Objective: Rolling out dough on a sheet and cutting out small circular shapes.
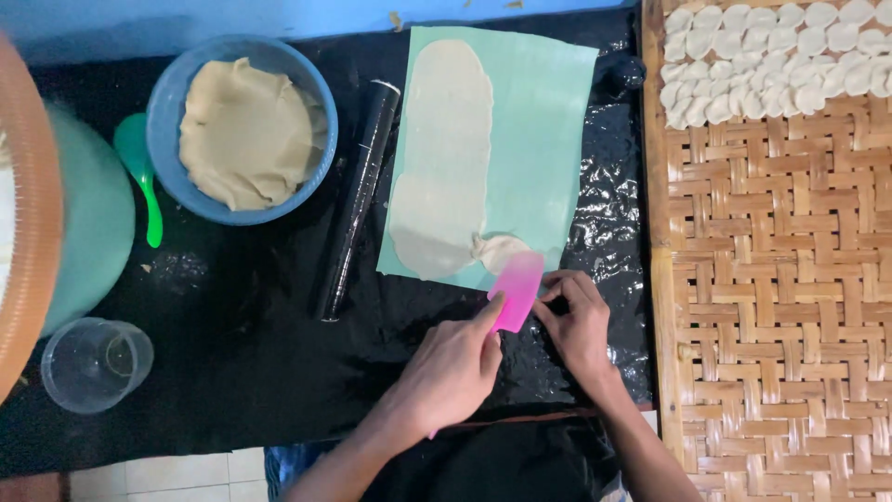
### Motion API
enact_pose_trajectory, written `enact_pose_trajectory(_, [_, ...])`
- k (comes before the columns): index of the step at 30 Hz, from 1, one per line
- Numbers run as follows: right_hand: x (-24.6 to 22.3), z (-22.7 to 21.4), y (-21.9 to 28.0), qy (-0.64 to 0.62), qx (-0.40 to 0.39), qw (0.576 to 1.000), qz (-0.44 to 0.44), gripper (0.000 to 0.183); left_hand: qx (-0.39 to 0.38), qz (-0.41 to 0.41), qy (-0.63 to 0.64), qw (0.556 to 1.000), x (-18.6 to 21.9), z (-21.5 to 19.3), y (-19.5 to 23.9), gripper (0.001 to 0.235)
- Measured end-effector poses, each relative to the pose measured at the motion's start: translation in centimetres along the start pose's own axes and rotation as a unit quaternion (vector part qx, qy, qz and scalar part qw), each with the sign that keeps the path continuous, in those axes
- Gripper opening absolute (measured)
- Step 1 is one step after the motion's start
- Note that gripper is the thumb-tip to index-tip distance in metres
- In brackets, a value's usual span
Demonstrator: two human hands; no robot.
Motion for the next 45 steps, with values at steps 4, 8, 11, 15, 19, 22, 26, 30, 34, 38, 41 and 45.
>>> enact_pose_trajectory(4, [-0.2,0.0,-0.3,0.005,-0.006,1.000,0.011,0.031,0.034,-0.097,-0.107,0.989,-1.1,0.2,-0.6,0.065])
enact_pose_trajectory(8, [-0.1,0.2,-0.4,0.000,-0.012,1.000,0.026,0.032,0.033,-0.096,-0.184,0.978,-4.5,2.1,-2.3,0.073])
enact_pose_trajectory(11, [-0.2,0.0,-0.4,0.000,-0.007,1.000,0.019,0.032,0.010,-0.106,-0.223,0.969,-5.1,2.6,-3.1,0.077])
enact_pose_trajectory(15, [-0.3,0.0,-0.5,0.001,0.000,1.000,0.012,0.033,-0.008,-0.074,-0.188,0.979,-4.3,1.1,-3.1,0.077])
enact_pose_trajectory(19, [0.2,0.3,-0.4,-0.006,-0.002,1.000,0.024,0.032,-0.018,-0.156,-0.027,0.987,-1.3,-1.2,-1.7,0.062])
enact_pose_trajectory(22, [-0.1,0.3,0.2,-0.003,-0.001,1.000,0.014,0.030,0.031,-0.087,-0.059,0.994,-1.8,0.6,-1.3,0.065])
enact_pose_trajectory(26, [-0.9,-0.3,-0.2,0.020,0.013,1.000,0.018,0.028,0.050,-0.069,-0.091,0.992,-3.2,3.0,-2.2,0.068])
enact_pose_trajectory(30, [1.1,0.3,0.9,0.025,-0.008,0.993,0.118,0.030,0.025,-0.078,-0.186,0.979,-4.2,5.1,-2.9,0.080])
enact_pose_trajectory(34, [0.8,0.2,1.0,0.027,0.006,0.995,0.093,0.029,-0.027,-0.099,-0.181,0.978,-3.6,4.9,-3.8,0.077])
enact_pose_trajectory(38, [0.1,-0.3,0.8,0.020,0.014,0.997,0.077,0.026,-0.067,-0.096,-0.152,0.981,-1.7,3.7,-3.5,0.075])
enact_pose_trajectory(41, [0.2,-0.3,0.7,0.010,0.013,0.996,0.085,0.023,-0.079,-0.092,-0.120,0.985,-0.5,3.0,-2.3,0.075])
enact_pose_trajectory(45, [0.9,0.1,1.4,-0.011,0.019,0.995,0.101,0.020,-0.081,-0.074,-0.063,0.992,1.9,2.6,-0.5,0.067])
Point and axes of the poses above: each hand's wrist, its own y-axis away from the middle knuckle, its own z-axis out of the palm, x = y × z, the point moved 8 cm from there along -y, towards the middle knuckle, and after that the axes turned 14 degrees about y, right-handed, at the moved point
